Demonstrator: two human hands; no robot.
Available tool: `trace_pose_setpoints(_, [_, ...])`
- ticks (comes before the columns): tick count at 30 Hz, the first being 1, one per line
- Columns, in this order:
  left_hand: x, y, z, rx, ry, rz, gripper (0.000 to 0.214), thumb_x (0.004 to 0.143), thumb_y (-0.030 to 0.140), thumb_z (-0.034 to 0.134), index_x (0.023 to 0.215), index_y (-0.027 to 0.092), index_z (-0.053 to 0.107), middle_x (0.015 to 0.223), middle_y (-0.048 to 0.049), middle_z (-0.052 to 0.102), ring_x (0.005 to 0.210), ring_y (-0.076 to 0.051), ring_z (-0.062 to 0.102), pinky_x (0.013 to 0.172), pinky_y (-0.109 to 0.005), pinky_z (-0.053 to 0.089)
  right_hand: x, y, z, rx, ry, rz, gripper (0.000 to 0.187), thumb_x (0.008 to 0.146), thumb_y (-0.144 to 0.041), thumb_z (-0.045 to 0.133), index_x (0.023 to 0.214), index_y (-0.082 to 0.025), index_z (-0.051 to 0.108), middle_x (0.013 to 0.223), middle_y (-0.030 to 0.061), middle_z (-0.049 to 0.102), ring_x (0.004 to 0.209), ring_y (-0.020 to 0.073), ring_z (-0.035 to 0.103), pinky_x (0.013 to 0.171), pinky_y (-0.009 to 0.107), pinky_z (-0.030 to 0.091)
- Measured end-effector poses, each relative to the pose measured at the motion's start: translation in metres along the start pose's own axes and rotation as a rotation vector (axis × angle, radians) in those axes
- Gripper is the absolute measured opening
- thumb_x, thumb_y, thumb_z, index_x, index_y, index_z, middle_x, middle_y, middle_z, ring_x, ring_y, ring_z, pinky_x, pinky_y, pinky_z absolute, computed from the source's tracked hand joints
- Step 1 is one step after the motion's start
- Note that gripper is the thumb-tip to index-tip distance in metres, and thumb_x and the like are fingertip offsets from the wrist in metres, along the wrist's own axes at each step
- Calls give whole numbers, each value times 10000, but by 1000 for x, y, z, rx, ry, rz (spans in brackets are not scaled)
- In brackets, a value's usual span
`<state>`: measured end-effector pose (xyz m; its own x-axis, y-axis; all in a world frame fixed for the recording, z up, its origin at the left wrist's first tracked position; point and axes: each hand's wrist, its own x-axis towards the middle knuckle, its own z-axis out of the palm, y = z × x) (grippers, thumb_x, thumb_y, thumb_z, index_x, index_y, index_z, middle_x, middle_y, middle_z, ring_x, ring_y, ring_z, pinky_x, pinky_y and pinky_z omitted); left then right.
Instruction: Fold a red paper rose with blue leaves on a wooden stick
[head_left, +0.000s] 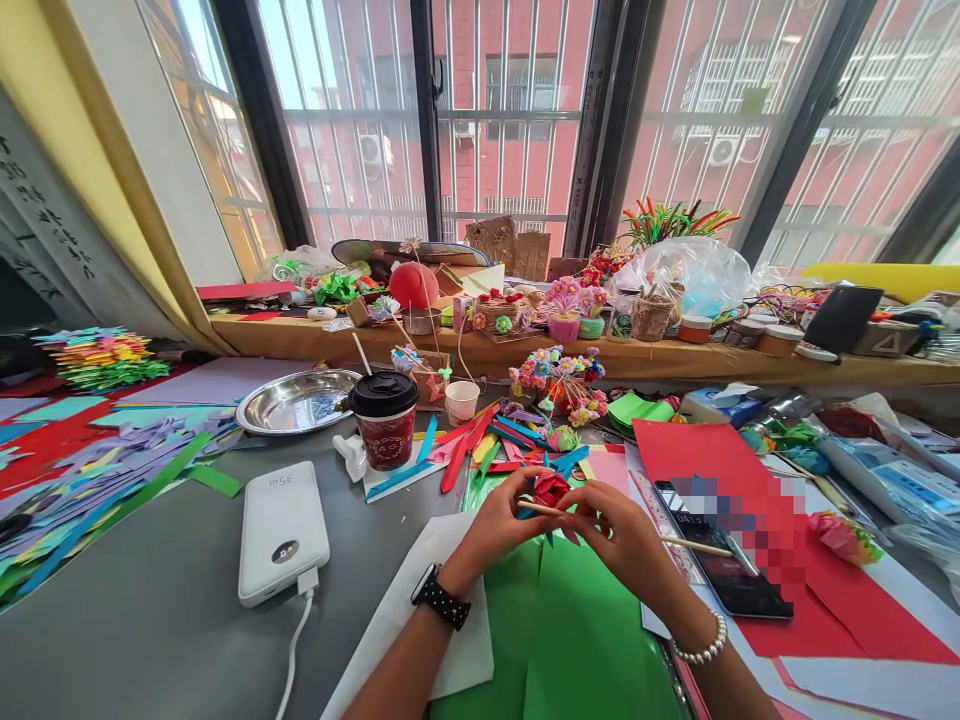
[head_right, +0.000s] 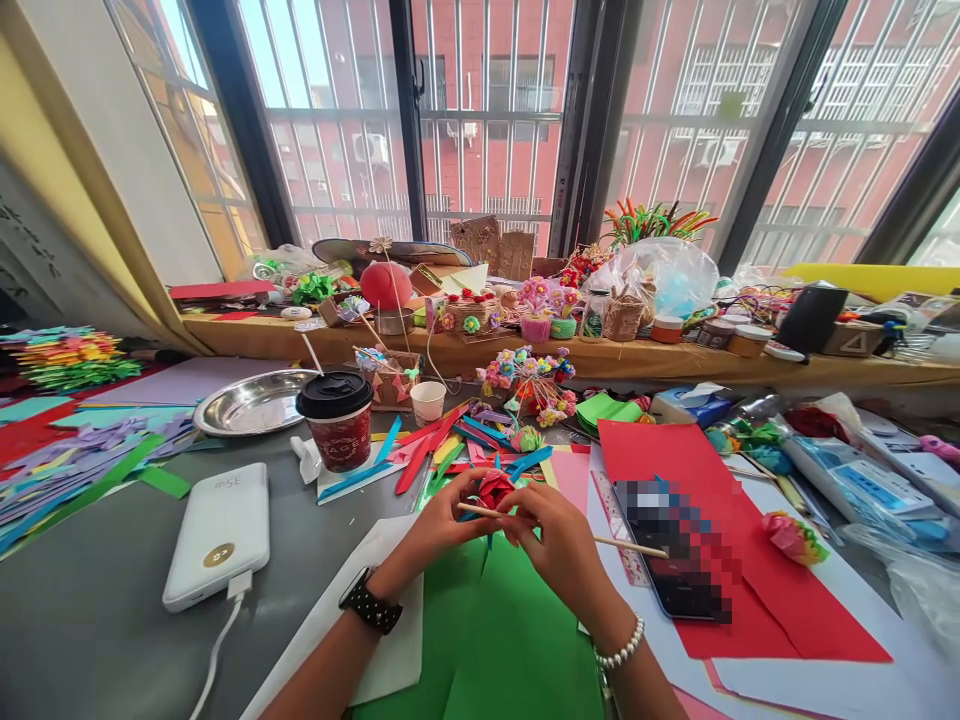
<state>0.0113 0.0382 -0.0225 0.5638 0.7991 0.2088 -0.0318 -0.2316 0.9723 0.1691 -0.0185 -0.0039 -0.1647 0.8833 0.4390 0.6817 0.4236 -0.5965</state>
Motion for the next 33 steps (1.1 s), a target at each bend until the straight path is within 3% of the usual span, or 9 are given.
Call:
trace_pose_setpoints(9, [-1, -7, -1, 141, 13, -45, 564, 661, 357, 629, 1160, 207, 414, 1038, -79, 561, 936, -208, 539, 788, -322, 421, 0, 10, 9, -133, 120, -66, 149, 825, -234, 452, 789, -203, 593, 725, 25, 553, 665, 147, 536, 562, 241, 424])
trace_pose_setpoints(13, [-1, -7, -4, 426, 92, 31, 536, 627, 392, 645, 1109, 231, 476, 1064, -67, 541, 978, -231, 501, 816, -357, 407, 0, 16, 13, -244, 140, -112, 164, 831, -224, 441, 783, -208, 597, 764, 37, 565, 732, 161, 532, 614, 246, 413])
trace_pose_setpoints(18, [-2, 2, -5, 664, 185, 185, 339, 646, 357, 639, 918, 177, 548, 946, -66, 541, 943, -221, 481, 811, -355, 401, 0, 16, 15, -294, 133, -115, 167, 832, -225, 443, 770, -208, 598, 758, 35, 567, 728, 161, 526, 605, 238, 399])
trace_pose_setpoints(23, [-3, 5, -3, 725, 109, 246, 103, 728, 241, 561, 807, 176, 548, 849, -38, 562, 844, -178, 504, 753, -307, 410, -1, 16, 17, -313, 116, -123, 177, 834, -215, 434, 777, -207, 602, 749, 35, 567, 715, 156, 520, 590, 231, 395])
trace_pose_setpoints(33, [-4, 6, -4, 734, 52, 230, 114, 778, 248, 499, 797, 183, 591, 822, -24, 605, 827, -167, 516, 749, -291, 395, -1, 17, 18, -353, 104, -179, 218, 843, -210, 412, 771, -211, 618, 720, 32, 563, 688, 144, 510, 581, 229, 384])
